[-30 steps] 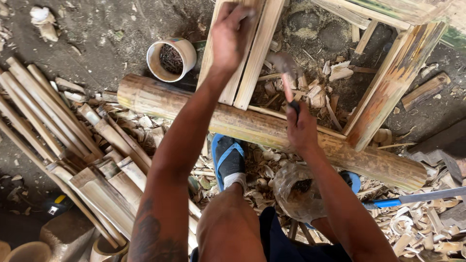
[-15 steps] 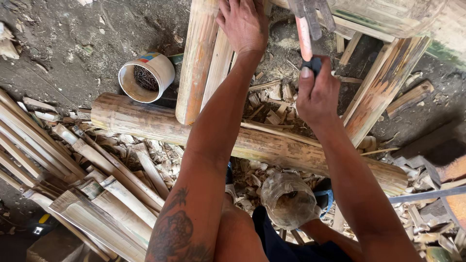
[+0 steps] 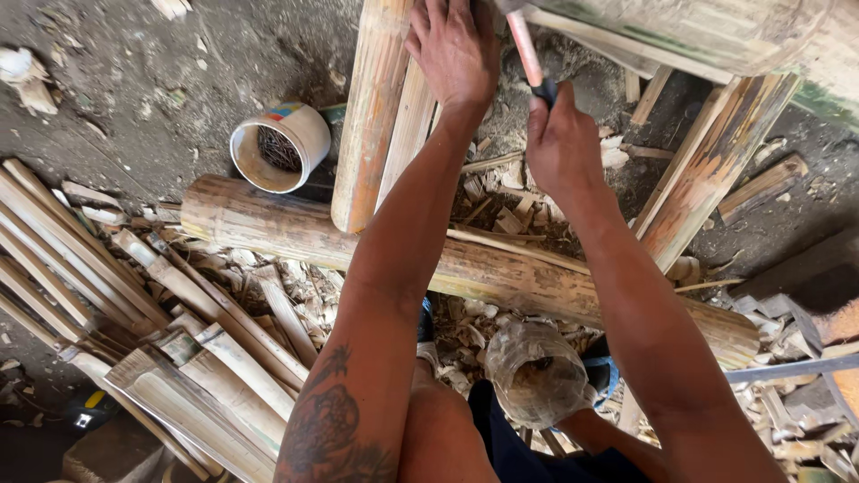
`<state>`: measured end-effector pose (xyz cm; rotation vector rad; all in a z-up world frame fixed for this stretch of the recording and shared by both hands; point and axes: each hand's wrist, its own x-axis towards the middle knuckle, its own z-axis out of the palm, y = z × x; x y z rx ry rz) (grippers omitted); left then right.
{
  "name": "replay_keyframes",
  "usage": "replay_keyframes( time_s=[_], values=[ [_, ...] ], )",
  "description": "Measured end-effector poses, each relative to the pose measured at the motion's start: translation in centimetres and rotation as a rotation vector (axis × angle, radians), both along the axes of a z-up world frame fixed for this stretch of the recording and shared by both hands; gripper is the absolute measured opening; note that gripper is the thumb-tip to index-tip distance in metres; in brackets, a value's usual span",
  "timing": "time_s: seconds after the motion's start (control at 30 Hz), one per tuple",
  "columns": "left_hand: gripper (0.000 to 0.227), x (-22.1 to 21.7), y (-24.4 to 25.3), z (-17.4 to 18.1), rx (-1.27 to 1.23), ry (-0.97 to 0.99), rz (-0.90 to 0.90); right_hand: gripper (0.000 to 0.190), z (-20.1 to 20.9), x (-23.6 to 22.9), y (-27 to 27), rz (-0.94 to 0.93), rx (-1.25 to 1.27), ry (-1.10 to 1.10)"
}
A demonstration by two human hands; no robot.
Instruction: The person assembles a bamboo frame by placing thin bamboo strips into a frame, cutting them to size with a machete, and securing them with nails using a hammer. The person repeatedly picks up strips, cuts them, and hammers them into place.
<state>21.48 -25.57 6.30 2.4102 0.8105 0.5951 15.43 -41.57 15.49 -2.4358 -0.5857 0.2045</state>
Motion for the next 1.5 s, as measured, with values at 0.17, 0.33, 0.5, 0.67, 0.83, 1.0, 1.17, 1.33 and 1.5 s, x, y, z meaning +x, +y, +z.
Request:
replay_keyframes(
  time_s=[0.17,0.33,0.5,0.67,0.83,1.0,1.17,1.33,1.5],
  values=[
    [0.056,-4.7,0.8,1.9,0.023,0.03,-0.266,0.031,2.4,-1.4,-1.5,-0.032,0.093,-0.089],
    [0.083,-9.9,1.3,1.9,0.266,0.757,-0.624,0.04,2.5,-3.2,-3.8,0.134,0.456,-0.723],
    [0.075,-10.0,1.0,1.4,0.281,0.646,-0.581,0.04,0.3,-0.9,-0.9,0.141,0.173,-0.438],
    [0.072,-10.1,1.0,2.3,0.211,0.575,-0.557,0.032,-0.4,2.6,0.4,-0.081,0.131,-0.093],
    [0.073,-10.1,0.7,1.6,0.214,0.695,-0.591,0.035,-0.9,1.1,-0.6,0.167,0.244,-0.484],
    [0.072,-10.2,0.5,2.2,0.229,0.646,-0.572,0.035,-0.3,1.4,-0.2,0.078,0.009,-0.12],
    [0.072,-10.0,0.6,1.3,0.257,0.564,-0.543,0.037,-0.7,1.1,0.4,0.025,0.149,-0.18],
    [0.072,-10.2,0.5,1.4,0.227,0.604,-0.54,0.036,-0.8,0.3,-1.0,-0.115,-0.001,0.049],
    [0.074,-10.5,0.5,0.7,0.279,0.433,-0.503,0.037,-4.2,-7.2,-8.3,-0.202,-0.181,0.17]
  ],
)
